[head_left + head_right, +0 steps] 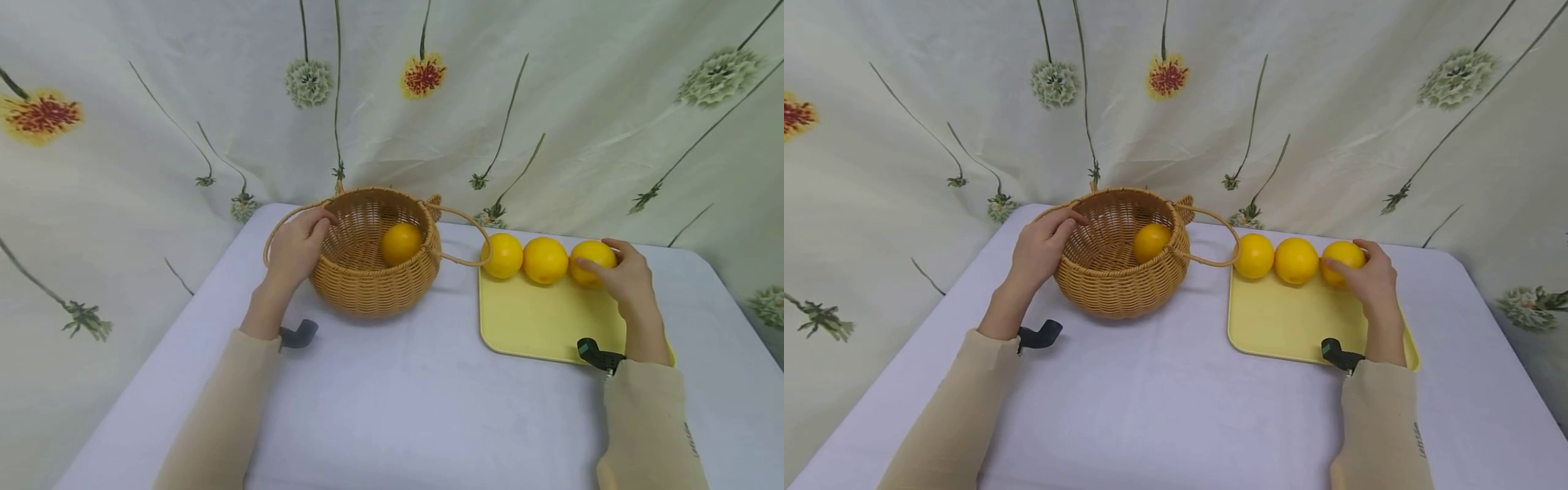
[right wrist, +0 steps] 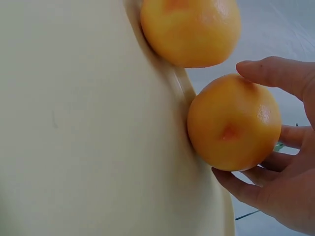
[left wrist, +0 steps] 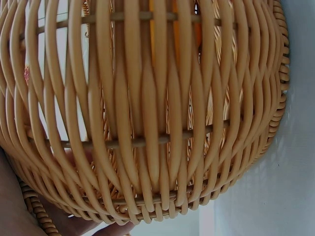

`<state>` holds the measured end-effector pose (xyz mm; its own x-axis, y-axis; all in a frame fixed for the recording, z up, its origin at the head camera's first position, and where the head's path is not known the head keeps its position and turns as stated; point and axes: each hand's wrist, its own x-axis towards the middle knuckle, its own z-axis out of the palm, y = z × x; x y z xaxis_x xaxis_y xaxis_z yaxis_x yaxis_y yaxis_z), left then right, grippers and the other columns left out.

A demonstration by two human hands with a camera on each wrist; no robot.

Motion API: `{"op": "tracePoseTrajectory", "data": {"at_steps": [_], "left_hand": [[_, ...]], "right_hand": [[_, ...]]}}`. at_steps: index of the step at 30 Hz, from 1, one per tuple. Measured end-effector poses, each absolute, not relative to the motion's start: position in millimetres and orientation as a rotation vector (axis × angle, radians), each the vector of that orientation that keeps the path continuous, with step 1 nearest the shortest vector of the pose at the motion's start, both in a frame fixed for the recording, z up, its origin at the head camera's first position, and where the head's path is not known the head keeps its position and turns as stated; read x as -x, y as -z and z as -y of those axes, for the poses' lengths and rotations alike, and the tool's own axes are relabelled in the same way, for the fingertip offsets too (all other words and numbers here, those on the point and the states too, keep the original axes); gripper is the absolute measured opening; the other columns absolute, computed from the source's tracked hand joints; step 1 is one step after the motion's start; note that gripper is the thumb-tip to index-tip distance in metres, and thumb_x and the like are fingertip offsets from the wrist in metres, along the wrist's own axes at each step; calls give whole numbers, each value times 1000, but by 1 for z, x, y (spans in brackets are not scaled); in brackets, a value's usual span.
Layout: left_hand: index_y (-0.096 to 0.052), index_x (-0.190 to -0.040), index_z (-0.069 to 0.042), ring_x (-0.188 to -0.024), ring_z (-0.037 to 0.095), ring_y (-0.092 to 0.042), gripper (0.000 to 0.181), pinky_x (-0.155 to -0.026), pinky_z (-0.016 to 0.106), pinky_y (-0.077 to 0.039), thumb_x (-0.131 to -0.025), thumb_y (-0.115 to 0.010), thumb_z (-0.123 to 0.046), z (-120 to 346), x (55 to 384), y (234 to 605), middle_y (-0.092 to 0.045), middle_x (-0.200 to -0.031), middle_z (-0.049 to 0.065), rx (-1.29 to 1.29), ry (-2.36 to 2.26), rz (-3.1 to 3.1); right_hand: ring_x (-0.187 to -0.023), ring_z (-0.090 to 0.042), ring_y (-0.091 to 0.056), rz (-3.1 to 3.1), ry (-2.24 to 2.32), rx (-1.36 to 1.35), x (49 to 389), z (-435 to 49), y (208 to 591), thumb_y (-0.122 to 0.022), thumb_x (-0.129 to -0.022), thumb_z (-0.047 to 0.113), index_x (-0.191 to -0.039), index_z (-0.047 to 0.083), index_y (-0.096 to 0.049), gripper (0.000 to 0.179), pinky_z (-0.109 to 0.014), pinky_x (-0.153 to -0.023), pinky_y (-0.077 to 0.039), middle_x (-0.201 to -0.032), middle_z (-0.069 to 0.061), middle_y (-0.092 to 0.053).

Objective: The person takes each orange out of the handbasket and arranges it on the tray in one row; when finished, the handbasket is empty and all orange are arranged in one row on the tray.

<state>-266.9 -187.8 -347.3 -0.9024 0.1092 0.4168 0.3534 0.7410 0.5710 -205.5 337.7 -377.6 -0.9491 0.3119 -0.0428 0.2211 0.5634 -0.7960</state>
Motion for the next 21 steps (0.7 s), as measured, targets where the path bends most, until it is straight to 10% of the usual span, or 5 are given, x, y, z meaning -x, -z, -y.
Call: {"op": "tracePoseTrajectory", "data": {"at_steps": [21], "left_hand": [[-74,-116,-9,-94,31,-61,40,-91,52,-49,-111,-40,-28,187,267,348,-74,-117,11,356,948,2585]], "right_hand": [[-143,-52,-36,2655,-1419,550,205,-335,377,-60,-100,56,-166,2,-24,92,-66,-119,-33,-164,-37,-30]]}}
